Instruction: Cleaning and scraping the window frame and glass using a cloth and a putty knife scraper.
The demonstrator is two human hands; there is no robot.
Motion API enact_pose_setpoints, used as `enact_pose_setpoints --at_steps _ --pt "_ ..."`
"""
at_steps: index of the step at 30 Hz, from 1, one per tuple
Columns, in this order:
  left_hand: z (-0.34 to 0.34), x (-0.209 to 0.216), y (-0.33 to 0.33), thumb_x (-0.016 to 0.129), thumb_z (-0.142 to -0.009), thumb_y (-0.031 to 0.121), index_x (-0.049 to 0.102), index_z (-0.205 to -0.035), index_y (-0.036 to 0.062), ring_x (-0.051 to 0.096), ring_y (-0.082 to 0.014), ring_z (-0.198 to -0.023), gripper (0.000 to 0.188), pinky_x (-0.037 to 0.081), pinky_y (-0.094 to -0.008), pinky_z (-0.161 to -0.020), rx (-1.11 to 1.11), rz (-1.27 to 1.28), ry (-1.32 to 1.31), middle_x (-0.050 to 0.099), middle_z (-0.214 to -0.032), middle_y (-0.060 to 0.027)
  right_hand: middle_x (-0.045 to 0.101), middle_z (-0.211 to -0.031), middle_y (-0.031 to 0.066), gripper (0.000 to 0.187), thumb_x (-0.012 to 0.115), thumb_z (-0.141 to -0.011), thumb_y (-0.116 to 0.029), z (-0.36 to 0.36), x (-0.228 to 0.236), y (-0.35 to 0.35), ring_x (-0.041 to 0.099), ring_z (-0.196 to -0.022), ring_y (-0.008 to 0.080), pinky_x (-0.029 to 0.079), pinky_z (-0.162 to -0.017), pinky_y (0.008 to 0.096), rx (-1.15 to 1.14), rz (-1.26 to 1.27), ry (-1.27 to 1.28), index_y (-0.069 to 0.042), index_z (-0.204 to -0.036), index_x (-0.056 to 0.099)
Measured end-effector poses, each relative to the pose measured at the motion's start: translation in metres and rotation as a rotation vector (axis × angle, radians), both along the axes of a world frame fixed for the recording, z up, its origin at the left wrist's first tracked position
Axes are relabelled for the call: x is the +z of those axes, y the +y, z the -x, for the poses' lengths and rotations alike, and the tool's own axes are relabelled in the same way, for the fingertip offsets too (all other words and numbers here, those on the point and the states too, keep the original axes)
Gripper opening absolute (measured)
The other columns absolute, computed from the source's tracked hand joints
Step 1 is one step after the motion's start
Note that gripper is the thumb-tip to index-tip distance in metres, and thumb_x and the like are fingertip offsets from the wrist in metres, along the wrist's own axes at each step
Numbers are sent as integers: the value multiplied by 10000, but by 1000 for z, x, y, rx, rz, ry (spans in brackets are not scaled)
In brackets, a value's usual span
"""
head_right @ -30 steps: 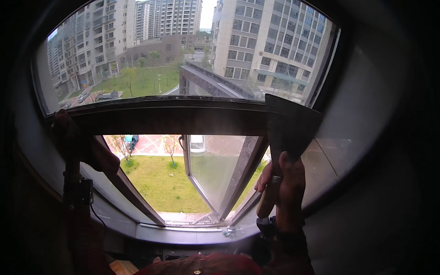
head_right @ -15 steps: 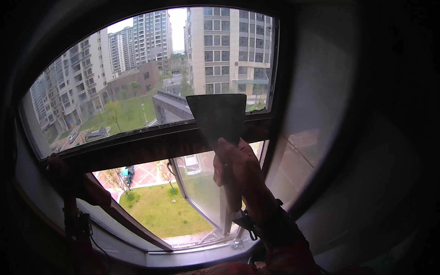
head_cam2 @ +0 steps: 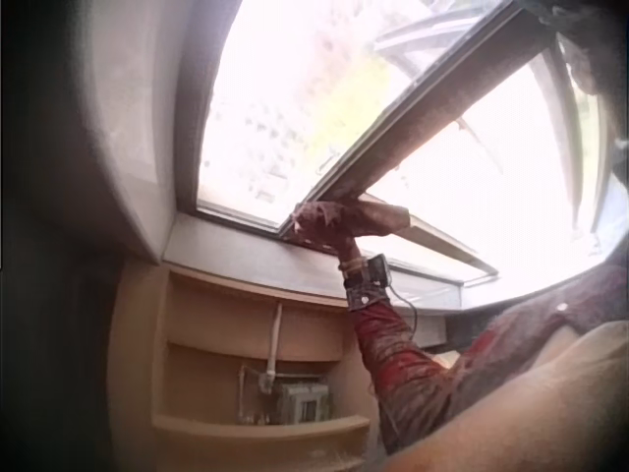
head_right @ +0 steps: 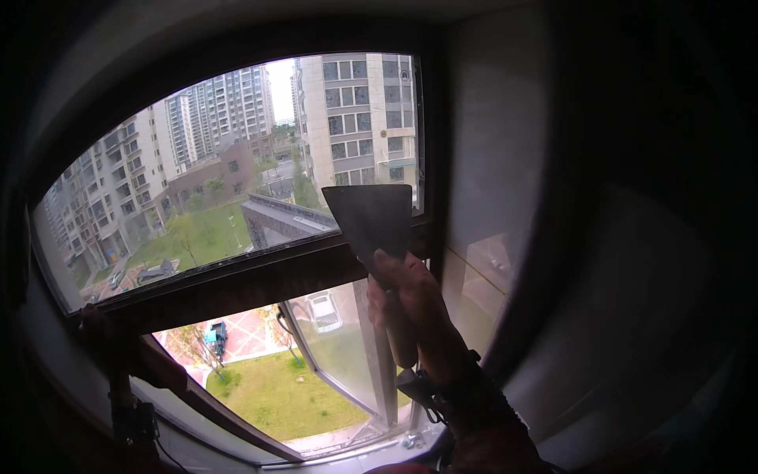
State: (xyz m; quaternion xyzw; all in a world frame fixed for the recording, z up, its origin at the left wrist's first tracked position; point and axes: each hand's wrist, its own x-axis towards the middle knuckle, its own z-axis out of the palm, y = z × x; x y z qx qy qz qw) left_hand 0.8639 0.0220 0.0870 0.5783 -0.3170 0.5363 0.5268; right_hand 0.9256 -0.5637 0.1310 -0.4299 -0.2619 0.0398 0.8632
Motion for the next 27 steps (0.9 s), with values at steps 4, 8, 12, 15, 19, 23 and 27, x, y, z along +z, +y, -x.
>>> enact_pose_setpoints --at_steps 4,8,12,15,19,23,27 --pt "-20 14 -30 297 -972 165 463 -923 53 419 -150 -679 206 396 -254 -638 -969 83 114 395 -762 -26 473 -500 45 220 508 -905 -275 -18 71 -17 478 -367 148 402 -366 275 -129 -2 -141 -69 -829 516" --pt "-30 1 -1 372 -949 168 484 -1015 20 493 -171 -811 197 417 -260 -735 282 24 250 475 -862 -55 478 -501 58 259 516 -897 -283 -10 107 -28 474 -360 154 406 -368 283 -141 -65 -248 -60 -765 502" --pt "-12 -20 40 445 -917 164 481 -1119 0 511 -198 -980 262 416 -282 -828 -727 332 174 523 -1013 -92 485 -517 65 291 517 -897 -290 -33 57 -14 446 -346 142 377 -354 295 -9 29 -176 -54 -727 494" --pt "-10 -15 12 466 -912 160 469 -1169 -2 512 -223 -1050 304 405 -301 -880 761 89 405 531 -1087 -116 477 -508 52 274 517 -899 -288 -36 76 -19 425 -338 123 341 -339 273 -22 -6 -207 -57 -751 512" --pt "-8 -5 -9 471 -916 162 471 -1179 -1 515 -232 -1066 309 399 -317 -913 1388 -316 74 531 -1106 -122 465 -501 27 259 524 -900 -291 -30 124 -19 405 -346 95 309 -341 233 -227 -48 -465 -52 -800 538" --pt "-3 -16 11 461 -921 137 480 -1186 0 517 -221 -1079 298 392 -320 -944 1161 -222 105 534 -1125 -125 408 -538 -28 237 522 -907 -249 -20 92 -23 360 -411 46 286 -396 191 -196 47 -402 -19 -957 550" --pt "6 -18 16 466 -922 151 491 -1176 -5 546 -220 -1048 300 414 -322 -927 839 -37 146 567 -1080 -115 374 -586 -55 304 534 -904 -239 -13 85 -16 335 -462 15 279 -438 167 -247 134 -369 13 -1075 535"
